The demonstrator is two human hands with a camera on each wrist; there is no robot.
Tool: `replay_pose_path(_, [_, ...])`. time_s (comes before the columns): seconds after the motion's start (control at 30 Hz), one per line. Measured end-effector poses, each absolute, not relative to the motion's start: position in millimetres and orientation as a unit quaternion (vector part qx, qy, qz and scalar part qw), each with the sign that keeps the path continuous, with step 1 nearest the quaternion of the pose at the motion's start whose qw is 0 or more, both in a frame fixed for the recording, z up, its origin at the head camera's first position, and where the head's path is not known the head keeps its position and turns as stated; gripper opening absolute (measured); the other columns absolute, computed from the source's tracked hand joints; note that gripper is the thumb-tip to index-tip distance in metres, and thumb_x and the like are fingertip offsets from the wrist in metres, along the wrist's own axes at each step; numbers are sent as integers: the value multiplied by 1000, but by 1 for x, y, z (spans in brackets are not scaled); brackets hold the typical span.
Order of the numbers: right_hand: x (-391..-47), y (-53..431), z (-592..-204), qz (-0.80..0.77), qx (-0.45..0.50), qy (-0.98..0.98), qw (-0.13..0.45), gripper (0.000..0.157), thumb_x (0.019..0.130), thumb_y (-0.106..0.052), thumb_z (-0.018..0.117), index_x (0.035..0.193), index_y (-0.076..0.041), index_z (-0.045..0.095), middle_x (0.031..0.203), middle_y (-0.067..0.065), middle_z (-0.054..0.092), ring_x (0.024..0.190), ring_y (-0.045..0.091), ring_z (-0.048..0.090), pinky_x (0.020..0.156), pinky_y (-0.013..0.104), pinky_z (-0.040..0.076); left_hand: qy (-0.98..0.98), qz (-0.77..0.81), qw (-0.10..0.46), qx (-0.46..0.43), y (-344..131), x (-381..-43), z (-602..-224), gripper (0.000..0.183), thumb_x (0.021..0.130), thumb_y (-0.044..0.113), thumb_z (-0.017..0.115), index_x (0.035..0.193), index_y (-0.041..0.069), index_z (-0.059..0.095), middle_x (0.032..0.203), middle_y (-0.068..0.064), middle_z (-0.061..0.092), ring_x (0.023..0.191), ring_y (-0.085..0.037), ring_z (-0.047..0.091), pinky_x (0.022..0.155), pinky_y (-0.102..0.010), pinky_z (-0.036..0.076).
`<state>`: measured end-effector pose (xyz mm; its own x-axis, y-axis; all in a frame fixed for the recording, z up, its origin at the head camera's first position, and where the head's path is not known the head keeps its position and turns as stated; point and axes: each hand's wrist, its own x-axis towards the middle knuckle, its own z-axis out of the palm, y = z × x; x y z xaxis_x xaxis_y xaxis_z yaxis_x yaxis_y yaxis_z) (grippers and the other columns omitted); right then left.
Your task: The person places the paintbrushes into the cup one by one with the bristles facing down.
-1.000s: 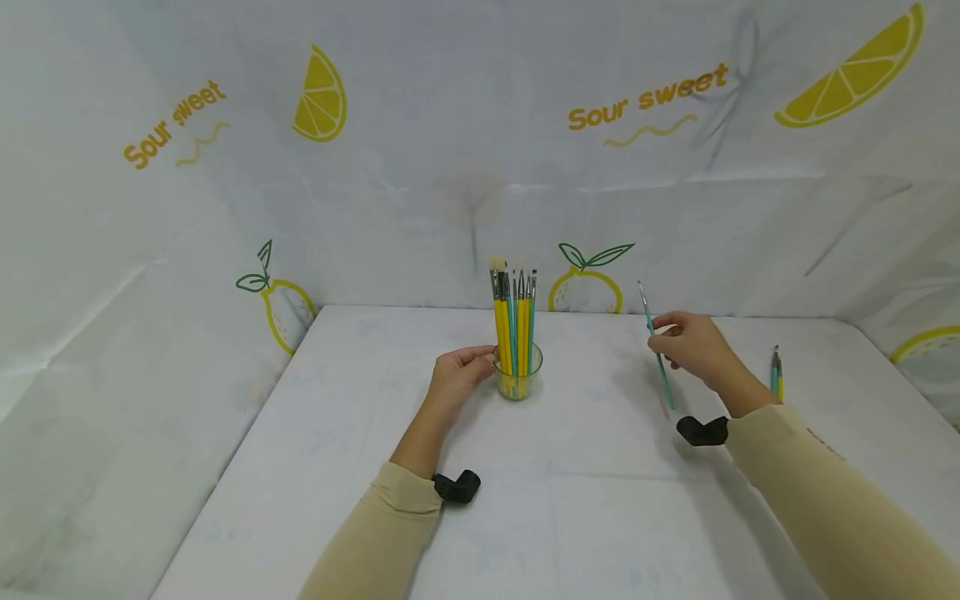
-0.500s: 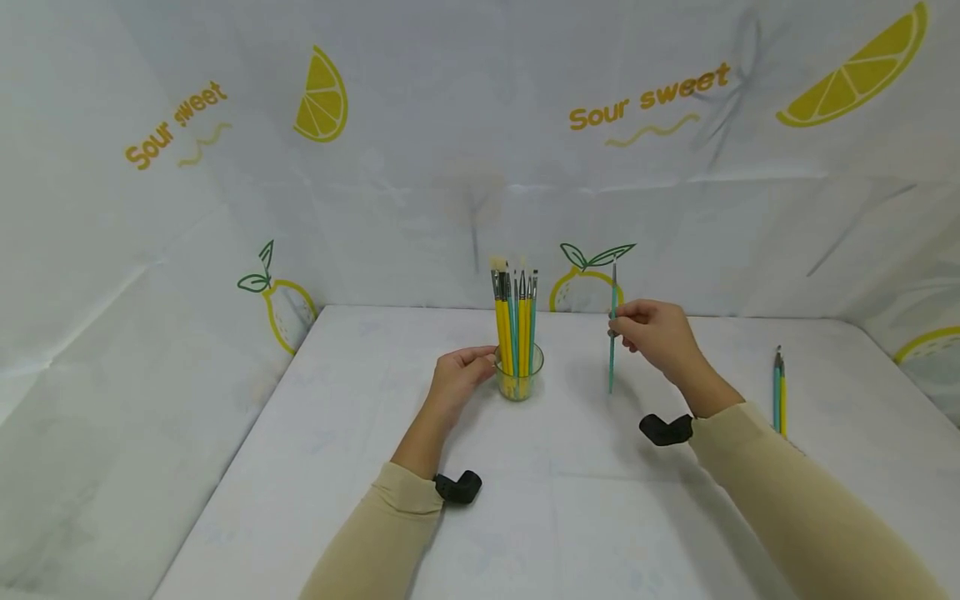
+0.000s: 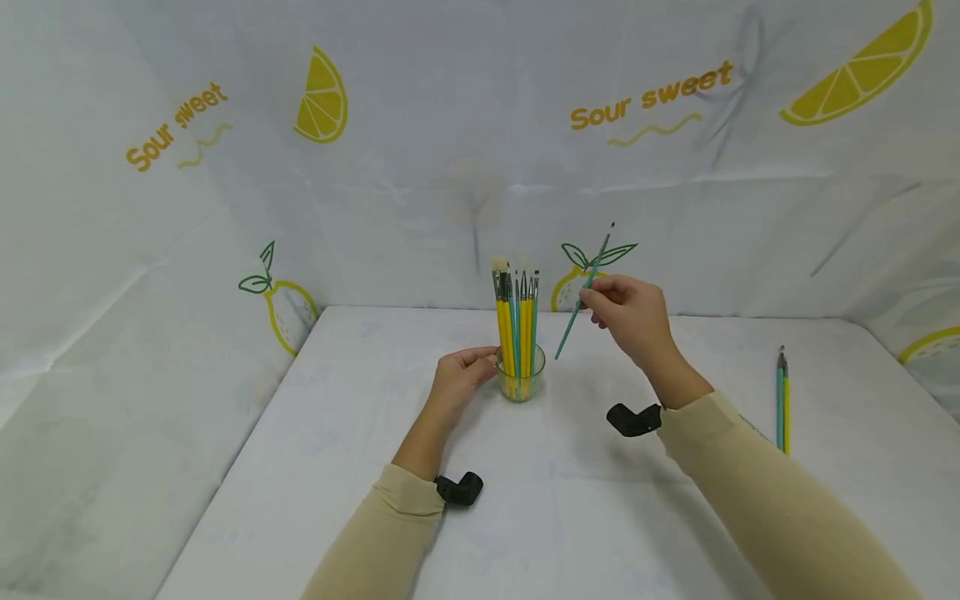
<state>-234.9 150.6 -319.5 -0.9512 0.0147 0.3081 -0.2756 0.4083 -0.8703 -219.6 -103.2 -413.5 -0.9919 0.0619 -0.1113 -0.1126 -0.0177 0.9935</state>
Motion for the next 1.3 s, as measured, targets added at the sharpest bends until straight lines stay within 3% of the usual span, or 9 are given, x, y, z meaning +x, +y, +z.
replay_pose_path(0.17, [-235,135,-320,524,109,-833,143,29,94,-28,66,107,-2,69,95,13,73,70,21,63,63,22,55,697,714,62,-18,-103,-219,-412,28,94,19,62,116,3,71,125,-7,67,106,-17,66,97,-30,53])
replay_pose_path(0.43, [-236,116,-335,440,127,-879,134,20,94,-29,66,102,-12,72,87,5,72,73,19,62,64,32,54,696,715,62,-10,-104,-220,-414,28,94,19,62,115,3,71,125,-7,67,105,-16,67,96,-30,53])
replay_pose_path(0.6, [-240,110,-349,405,129,-896,131,20,94,-28,65,100,-10,72,87,5,73,78,19,63,67,35,55,692,719,59,-7,-104,-220,-415,28,93,17,62,115,2,71,124,-9,67,106,-17,67,96,-31,53])
replay_pose_path(1.3, [-242,104,-366,395,89,-914,26,25,95,-33,62,102,-12,73,93,4,73,80,19,63,67,32,54,694,717,58,-14,-103,-222,-416,28,91,17,63,113,3,72,121,-8,68,104,-15,67,94,-28,54])
